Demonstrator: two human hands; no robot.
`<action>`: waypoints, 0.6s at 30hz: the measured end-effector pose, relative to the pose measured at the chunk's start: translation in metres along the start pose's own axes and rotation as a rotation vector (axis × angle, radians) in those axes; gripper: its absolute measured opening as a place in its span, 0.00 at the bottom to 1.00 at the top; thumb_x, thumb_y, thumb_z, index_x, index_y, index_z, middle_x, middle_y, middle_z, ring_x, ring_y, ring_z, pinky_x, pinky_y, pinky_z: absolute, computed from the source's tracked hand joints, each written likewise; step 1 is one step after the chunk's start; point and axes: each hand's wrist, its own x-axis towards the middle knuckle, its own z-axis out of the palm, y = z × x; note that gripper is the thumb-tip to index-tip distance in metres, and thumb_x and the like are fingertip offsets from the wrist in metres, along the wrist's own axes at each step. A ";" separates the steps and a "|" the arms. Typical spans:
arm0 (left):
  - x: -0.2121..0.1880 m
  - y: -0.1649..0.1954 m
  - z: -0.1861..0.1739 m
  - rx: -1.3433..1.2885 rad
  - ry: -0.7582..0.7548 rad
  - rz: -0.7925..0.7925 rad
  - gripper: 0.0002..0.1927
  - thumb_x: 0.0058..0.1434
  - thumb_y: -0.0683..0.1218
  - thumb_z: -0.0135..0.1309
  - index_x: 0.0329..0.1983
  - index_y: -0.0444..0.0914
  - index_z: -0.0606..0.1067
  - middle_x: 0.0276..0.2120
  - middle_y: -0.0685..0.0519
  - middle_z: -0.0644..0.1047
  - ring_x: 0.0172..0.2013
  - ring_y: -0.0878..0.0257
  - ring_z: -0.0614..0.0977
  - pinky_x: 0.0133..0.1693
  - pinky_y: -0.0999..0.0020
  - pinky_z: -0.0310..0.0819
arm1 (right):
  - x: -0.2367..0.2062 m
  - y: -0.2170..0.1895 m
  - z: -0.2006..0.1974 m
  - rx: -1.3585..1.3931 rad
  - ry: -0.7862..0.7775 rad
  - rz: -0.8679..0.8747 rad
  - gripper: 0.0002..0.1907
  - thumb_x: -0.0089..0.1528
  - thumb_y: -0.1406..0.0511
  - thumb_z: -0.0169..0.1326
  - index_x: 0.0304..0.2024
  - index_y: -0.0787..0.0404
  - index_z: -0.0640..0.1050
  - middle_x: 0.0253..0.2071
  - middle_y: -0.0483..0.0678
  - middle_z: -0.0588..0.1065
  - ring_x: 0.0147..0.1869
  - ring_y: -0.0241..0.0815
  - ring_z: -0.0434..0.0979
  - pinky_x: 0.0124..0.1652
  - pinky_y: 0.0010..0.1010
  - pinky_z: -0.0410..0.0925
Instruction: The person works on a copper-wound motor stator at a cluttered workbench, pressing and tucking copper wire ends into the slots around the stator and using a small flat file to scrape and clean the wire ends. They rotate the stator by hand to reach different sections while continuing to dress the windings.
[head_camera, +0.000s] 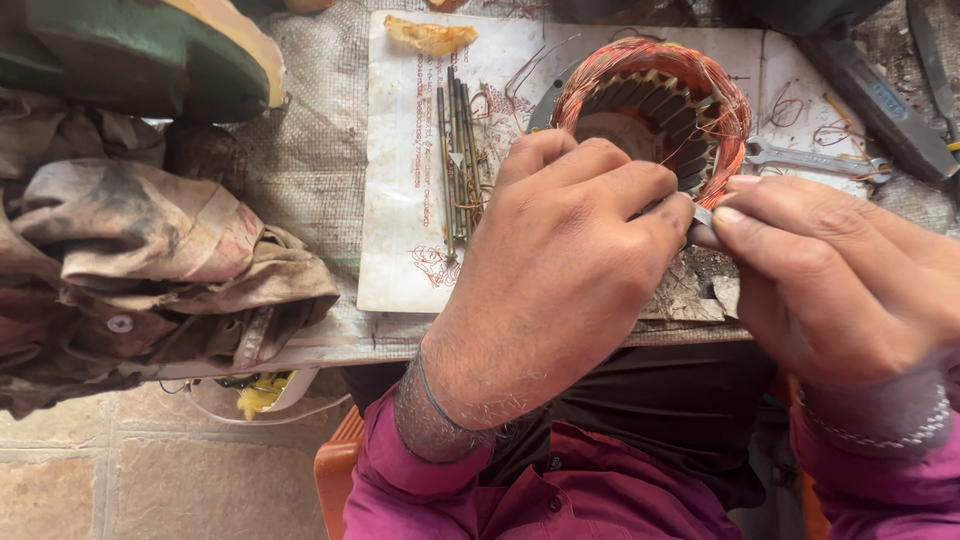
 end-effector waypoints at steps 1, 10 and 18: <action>0.001 0.000 0.001 0.010 0.003 0.001 0.09 0.60 0.42 0.55 0.42 0.36 0.81 0.37 0.54 0.78 0.45 0.58 0.79 0.56 0.58 0.68 | 0.000 -0.001 0.000 -0.014 0.002 -0.007 0.04 0.63 0.82 0.59 0.38 0.74 0.78 0.41 0.61 0.79 0.47 0.57 0.84 0.48 0.41 0.78; 0.001 0.002 0.002 0.010 -0.050 -0.016 0.08 0.66 0.44 0.55 0.47 0.40 0.81 0.41 0.57 0.78 0.48 0.59 0.78 0.58 0.59 0.65 | 0.002 0.001 -0.012 0.061 -0.025 0.071 0.05 0.63 0.81 0.60 0.38 0.74 0.78 0.43 0.62 0.79 0.47 0.56 0.84 0.48 0.39 0.78; 0.002 0.001 0.001 0.005 -0.046 -0.008 0.10 0.65 0.43 0.55 0.49 0.39 0.80 0.43 0.56 0.79 0.47 0.60 0.78 0.57 0.60 0.65 | 0.001 0.005 -0.007 -0.009 0.001 -0.002 0.05 0.63 0.82 0.59 0.39 0.73 0.79 0.43 0.60 0.80 0.49 0.56 0.84 0.47 0.38 0.78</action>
